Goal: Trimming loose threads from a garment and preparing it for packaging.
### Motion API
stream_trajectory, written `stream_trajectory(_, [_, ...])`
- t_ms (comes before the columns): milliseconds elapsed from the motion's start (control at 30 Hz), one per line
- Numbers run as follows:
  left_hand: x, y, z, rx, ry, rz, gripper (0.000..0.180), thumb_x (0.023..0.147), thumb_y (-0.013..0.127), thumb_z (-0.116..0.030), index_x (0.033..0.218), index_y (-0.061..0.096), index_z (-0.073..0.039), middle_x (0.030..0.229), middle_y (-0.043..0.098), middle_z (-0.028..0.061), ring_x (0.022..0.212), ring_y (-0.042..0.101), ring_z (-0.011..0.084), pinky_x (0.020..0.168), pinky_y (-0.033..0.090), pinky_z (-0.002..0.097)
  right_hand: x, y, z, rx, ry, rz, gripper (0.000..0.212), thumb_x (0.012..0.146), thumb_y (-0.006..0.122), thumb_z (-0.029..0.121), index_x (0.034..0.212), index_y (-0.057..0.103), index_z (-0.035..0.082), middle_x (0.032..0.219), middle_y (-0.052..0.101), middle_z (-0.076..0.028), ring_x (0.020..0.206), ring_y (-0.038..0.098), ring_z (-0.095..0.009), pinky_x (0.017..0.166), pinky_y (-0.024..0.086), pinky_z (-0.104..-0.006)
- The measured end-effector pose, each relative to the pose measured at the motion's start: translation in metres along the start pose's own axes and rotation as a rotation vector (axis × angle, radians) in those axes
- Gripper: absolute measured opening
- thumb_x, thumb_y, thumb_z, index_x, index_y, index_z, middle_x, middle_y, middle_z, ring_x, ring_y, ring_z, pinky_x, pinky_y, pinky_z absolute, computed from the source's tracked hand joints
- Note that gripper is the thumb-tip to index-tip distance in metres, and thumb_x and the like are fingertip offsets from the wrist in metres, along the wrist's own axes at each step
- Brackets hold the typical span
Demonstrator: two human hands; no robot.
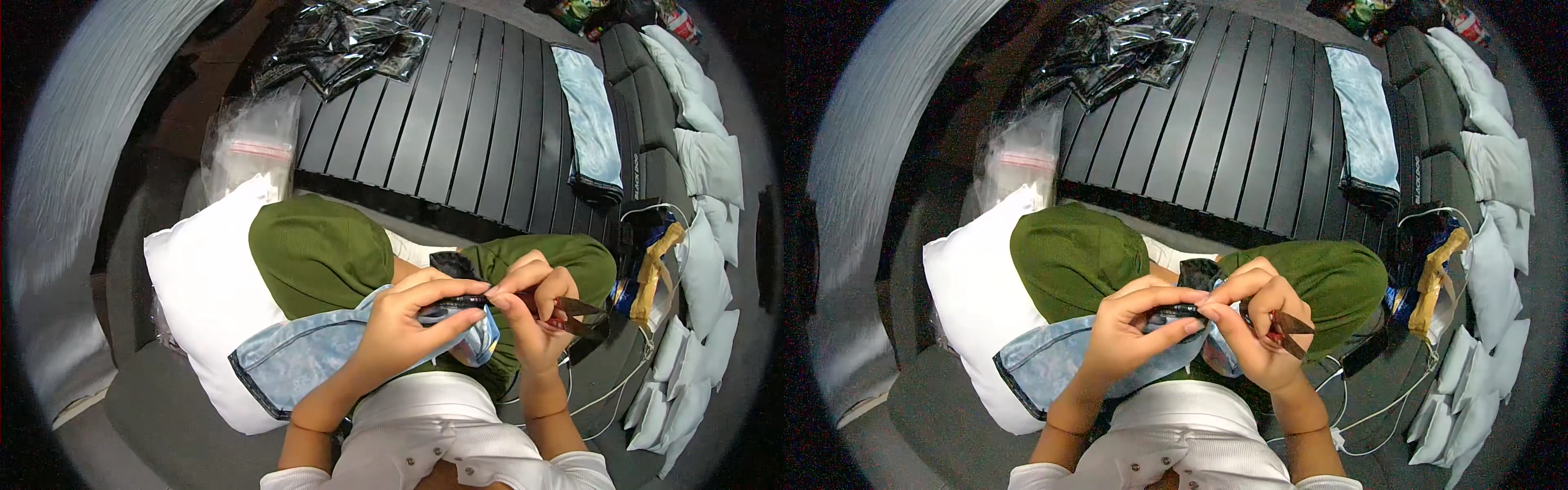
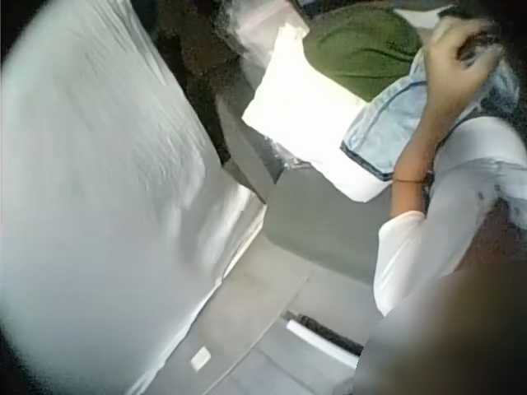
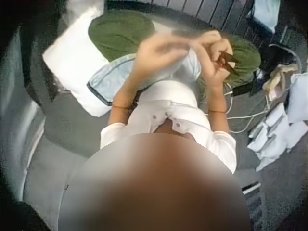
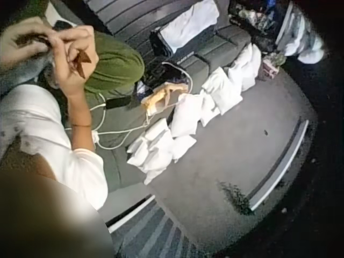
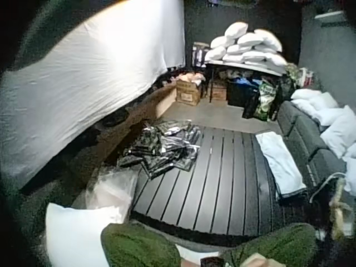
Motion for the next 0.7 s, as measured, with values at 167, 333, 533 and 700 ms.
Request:
stream_trajectory(167, [0.006, 0.003, -0.003, 0.119, 0.004, 0.009, 0.022, 0.067, 0.069, -0.005, 0.088, 0.064, -0.001, 0.092, 0.057, 0.0081, 0.084, 0.054, 0.0151, 0.073, 0.042, 0.0240, 0.002, -0.001, -0.007, 0.049, 0.031, 0.003, 0.034, 0.071, 0.062, -0.005, 0.064, 0.032, 0.010, 0.072, 0.059, -0.010, 0.065, 0.048, -0.014, 0.059, 0.038, -0.0254])
stream_trajectory(333, [0.006, 0.013, 0.008, -0.138, 0.023, 0.086, 0.012, 0.073, 0.064, -0.003, 0.083, 0.058, -0.001, 0.100, 0.055, 0.0104, 0.086, 0.055, 0.0147, 0.076, 0.043, 0.0243, 0.002, -0.007, -0.022, 0.217, 0.160, -0.042, 0.034, 0.070, 0.061, -0.008, 0.068, 0.032, 0.010, 0.071, 0.057, -0.010, 0.064, 0.049, -0.014, 0.061, 0.039, -0.0244])
stream_trajectory(533, [0.000, 0.021, 0.028, -0.586, -0.176, 0.138, 0.012, 0.075, 0.060, 0.004, 0.083, 0.051, 0.001, 0.098, 0.057, 0.0157, 0.090, 0.056, 0.0168, 0.082, 0.043, 0.0284, -0.004, -0.014, -0.048, 0.340, 0.364, -0.116, 0.034, 0.074, 0.064, 0.005, 0.069, 0.031, 0.009, 0.070, 0.054, -0.009, 0.057, 0.046, -0.008, 0.055, 0.038, -0.0187])
stream_trajectory(700, [-0.001, 0.018, 0.026, -0.491, -0.190, 0.150, 0.014, 0.073, 0.060, 0.008, 0.082, 0.051, 0.002, 0.087, 0.059, 0.0133, 0.087, 0.058, 0.0182, 0.083, 0.044, 0.0300, -0.018, -0.035, -0.047, 0.141, 0.373, 0.059, 0.063, 0.064, 0.054, 0.069, 0.068, 0.036, 0.009, 0.053, 0.043, -0.001, 0.043, 0.038, -0.006, 0.039, 0.029, -0.0178])
Point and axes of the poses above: each hand's wrist, its own x-axis towards the middle knuckle, its own y-axis out of the palm, z = x × y, the point moved 10 cm from there along x, towards the middle knuckle
